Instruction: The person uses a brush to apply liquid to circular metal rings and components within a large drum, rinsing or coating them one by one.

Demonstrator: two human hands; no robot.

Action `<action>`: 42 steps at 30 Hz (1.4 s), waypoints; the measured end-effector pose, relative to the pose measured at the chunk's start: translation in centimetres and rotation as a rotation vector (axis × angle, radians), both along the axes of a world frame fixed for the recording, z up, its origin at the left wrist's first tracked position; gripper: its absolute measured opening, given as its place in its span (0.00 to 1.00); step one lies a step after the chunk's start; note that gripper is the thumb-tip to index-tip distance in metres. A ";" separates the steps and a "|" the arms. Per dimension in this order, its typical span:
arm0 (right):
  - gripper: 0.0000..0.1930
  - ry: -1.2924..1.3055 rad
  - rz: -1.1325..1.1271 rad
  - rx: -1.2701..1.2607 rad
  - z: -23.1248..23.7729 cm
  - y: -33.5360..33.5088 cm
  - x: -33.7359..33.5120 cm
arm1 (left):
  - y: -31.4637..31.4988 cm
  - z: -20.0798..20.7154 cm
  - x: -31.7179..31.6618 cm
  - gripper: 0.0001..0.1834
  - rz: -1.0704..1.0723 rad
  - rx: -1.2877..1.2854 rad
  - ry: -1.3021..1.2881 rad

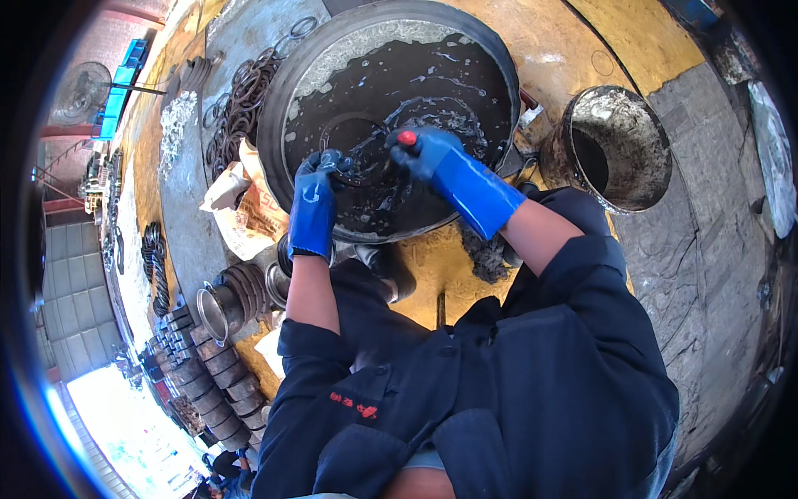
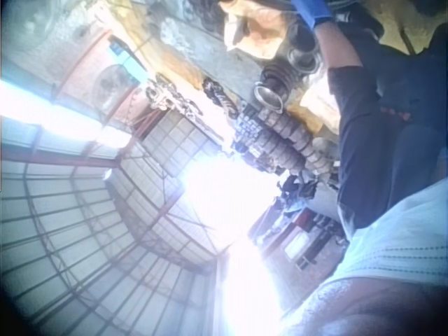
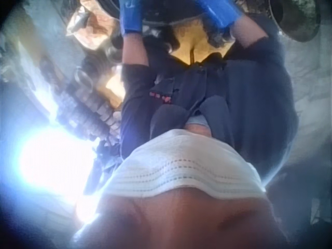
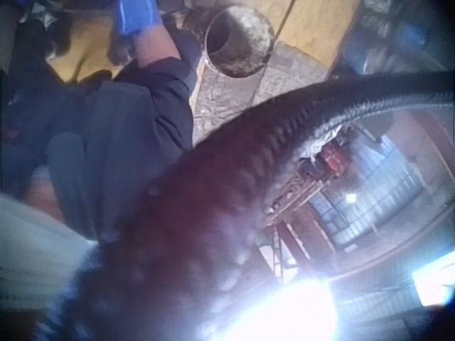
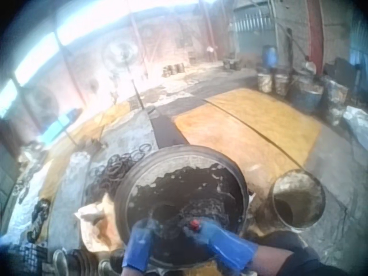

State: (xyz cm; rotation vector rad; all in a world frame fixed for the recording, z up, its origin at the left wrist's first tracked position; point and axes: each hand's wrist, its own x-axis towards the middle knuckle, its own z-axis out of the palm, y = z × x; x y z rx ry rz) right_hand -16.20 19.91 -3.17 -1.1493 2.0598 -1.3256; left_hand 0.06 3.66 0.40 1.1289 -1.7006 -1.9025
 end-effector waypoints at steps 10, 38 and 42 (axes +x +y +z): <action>0.13 -0.629 -0.428 -0.251 -4.8 -2.6 -5.3 | 2.1 1.2 -0.1 0.14 -0.100 -0.047 -0.056; 0.17 0.730 0.005 -0.016 0.4 -2.0 -3.1 | 0.2 -2.6 -1.4 0.17 -0.277 -0.812 -0.207; 0.17 0.023 -0.123 0.274 -1.7 -2.4 -1.7 | 0.1 -3.4 -1.3 0.18 -0.198 -0.924 -0.167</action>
